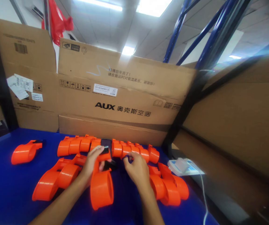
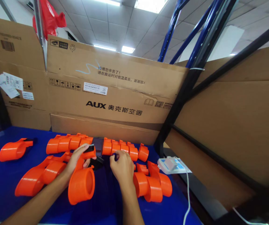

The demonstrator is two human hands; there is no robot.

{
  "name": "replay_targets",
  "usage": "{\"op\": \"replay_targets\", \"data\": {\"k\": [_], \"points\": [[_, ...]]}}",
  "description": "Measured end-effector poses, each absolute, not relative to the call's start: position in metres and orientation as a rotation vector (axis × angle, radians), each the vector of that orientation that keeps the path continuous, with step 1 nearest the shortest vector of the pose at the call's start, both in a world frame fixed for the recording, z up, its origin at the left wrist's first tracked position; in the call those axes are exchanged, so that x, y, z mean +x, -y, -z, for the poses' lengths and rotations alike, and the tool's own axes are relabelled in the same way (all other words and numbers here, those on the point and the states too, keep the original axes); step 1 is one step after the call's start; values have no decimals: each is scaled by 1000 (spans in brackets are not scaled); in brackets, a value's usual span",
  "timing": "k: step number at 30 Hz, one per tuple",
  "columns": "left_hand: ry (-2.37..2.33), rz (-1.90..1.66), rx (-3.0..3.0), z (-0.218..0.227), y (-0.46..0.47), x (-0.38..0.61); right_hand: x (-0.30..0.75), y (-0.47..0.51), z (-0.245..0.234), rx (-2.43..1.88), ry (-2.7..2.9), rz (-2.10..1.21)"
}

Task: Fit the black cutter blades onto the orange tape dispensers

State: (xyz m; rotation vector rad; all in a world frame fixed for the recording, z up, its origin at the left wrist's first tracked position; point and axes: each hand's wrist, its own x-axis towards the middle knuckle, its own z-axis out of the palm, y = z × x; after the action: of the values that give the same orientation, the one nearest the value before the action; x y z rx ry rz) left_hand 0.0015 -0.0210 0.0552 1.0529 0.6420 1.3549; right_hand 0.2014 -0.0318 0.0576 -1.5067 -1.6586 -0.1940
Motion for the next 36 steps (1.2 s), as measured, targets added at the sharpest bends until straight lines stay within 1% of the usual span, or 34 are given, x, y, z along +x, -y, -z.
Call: {"op": "replay_targets", "data": {"k": [4, 9, 11, 16, 18, 20, 24, 27, 30, 36], "points": [[-653, -1336, 1050, -54, 22, 4, 201, 36, -57, -1644, 1665, 272], [-661, -1303, 1025, -50, 21, 6, 201, 33, -56, -1517, 1632, 354], [-658, -1303, 1025, -51, 23, 6, 203, 32, -54, -1499, 1642, 349], [-641, -1323, 1055, -53, 28, 6, 208, 31, -50, -1683, 1623, 303], [-643, -1320, 1056, -52, 27, 6, 208, 31, -51, -1678, 1614, 297], [-660, -1309, 1048, -50, 25, 7, 206, 30, -53, -1560, 1624, 232], [-687, -1265, 1070, -45, 19, 8, 191, 35, -61, -1117, 1733, -72], [-675, -1240, 1096, -43, 18, 8, 178, 42, -66, -922, 1867, -251], [-668, -1236, 1096, -42, 18, 8, 169, 47, -67, -897, 1907, -297], [-607, -1229, 1076, -47, 22, 7, 169, 43, -64, -952, 1796, -293]]}}
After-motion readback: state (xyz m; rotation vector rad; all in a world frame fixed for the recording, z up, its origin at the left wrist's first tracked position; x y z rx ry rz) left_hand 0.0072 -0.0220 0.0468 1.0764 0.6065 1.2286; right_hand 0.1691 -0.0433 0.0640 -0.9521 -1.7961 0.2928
